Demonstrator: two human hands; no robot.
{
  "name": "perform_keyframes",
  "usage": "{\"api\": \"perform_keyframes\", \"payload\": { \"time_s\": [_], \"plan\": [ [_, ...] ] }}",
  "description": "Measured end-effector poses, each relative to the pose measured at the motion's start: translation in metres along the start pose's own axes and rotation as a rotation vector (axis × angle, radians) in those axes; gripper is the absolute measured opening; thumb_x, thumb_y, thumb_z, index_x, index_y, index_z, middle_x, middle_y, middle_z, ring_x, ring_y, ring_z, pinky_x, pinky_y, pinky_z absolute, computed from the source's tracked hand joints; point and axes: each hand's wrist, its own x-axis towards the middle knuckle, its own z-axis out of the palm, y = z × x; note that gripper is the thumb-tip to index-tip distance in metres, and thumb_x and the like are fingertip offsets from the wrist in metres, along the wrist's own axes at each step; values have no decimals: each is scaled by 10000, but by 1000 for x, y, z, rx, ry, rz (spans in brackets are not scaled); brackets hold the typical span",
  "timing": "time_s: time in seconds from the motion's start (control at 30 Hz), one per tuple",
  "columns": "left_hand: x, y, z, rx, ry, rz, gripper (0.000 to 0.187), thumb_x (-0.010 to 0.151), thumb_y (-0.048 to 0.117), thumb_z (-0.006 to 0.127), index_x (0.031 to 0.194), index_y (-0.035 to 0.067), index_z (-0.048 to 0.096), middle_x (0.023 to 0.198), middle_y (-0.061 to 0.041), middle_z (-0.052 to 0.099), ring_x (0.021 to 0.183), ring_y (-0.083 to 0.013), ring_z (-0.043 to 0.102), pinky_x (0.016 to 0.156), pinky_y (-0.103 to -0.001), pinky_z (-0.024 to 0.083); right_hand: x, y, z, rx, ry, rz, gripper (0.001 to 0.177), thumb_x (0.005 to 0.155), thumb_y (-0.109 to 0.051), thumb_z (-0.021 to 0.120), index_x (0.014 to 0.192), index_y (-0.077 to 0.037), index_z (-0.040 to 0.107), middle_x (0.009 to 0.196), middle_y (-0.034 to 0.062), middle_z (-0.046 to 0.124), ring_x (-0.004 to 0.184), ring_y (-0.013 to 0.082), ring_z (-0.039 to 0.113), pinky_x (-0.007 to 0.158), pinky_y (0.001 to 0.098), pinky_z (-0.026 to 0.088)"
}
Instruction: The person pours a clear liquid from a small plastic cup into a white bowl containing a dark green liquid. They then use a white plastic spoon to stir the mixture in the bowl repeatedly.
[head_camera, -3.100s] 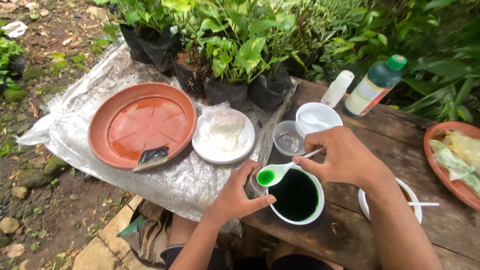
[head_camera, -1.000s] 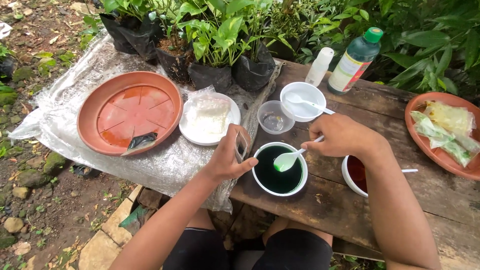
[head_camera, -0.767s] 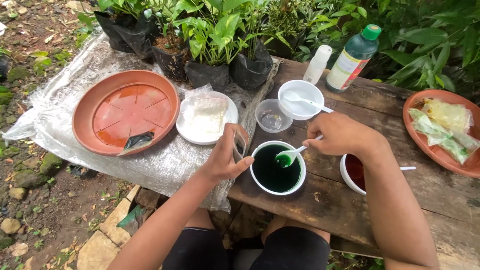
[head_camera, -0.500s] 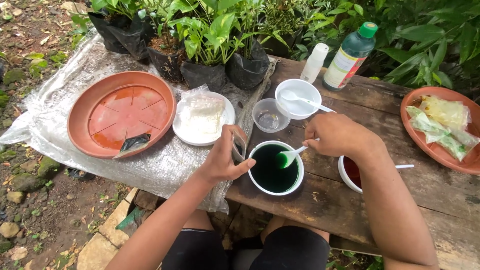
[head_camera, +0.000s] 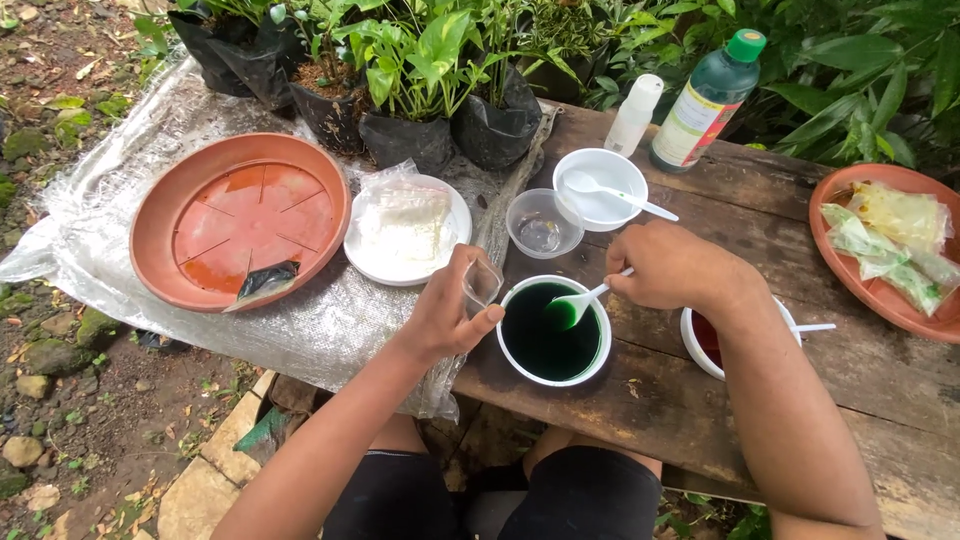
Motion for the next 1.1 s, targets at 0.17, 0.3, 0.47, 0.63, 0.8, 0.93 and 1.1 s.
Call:
{"api": "perform_keyframes", "payload": {
  "time_s": [0.17, 0.3, 0.47, 0.63, 0.8, 0.93, 1.1],
  "plan": [
    [1, 3, 0, 31, 9, 0, 530, 910, 581, 588, 1024, 81, 453, 708, -123, 541, 620, -236, 609, 519, -367, 513, 0, 2, -1, 5, 7, -11, 349, 923, -378, 678, 899, -68, 835, 832, 154, 804, 797, 331, 769, 762, 411, 615],
    [0, -1, 2, 39, 26, 8, 542, 893, 587, 608, 1035, 81, 477, 726, -118, 538, 634, -243, 611, 518, -367, 514, -3, -1, -4, 25, 13, -7, 349, 919, -367, 679, 869, -54, 828, 803, 165, 795, 774, 334, 763, 757, 417, 614],
    [1, -5, 3, 37, 36, 25, 511, 881, 563, 638, 1012, 89, 497, 750, -101, 523, 673, -242, 605, 541, -368, 521, 1, 3, -1, 18, 20, -12, 384, 921, -390, 668, 809, -52, 811, 730, 156, 768, 714, 324, 742, 723, 409, 607],
    [3, 0, 2, 44, 50, 40, 509, 891, 563, 624, 1022, 86, 503, 776, -110, 502, 695, -257, 589, 574, -389, 526, 5, 8, 4, 31, 30, -8, 389, 917, -397, 677, 767, -58, 794, 687, 145, 750, 674, 304, 725, 696, 398, 603],
    [3, -2, 2, 52, 48, 46, 518, 874, 579, 634, 1018, 98, 506, 797, -95, 480, 722, -247, 575, 603, -388, 523, 4, 6, 1, 32, 38, -5, 388, 912, -390, 678, 722, -64, 770, 647, 130, 727, 632, 283, 698, 662, 385, 593],
    [4, -1, 1, 77, 49, 53, 528, 869, 580, 633, 1032, 97, 500, 812, -99, 472, 730, -258, 569, 621, -404, 519, 5, 7, 3, 62, 45, -7, 377, 908, -366, 683, 670, -78, 730, 602, 115, 697, 585, 256, 660, 625, 369, 578],
    [5, 1, 1, 81, 51, 59, 525, 874, 582, 631, 1035, 101, 497, 817, -92, 460, 736, -268, 567, 629, -409, 514, 6, 9, 3, 55, 44, -10, 384, 909, -366, 669, 673, -70, 732, 602, 122, 695, 581, 263, 658, 619, 374, 576]
  ]
}}
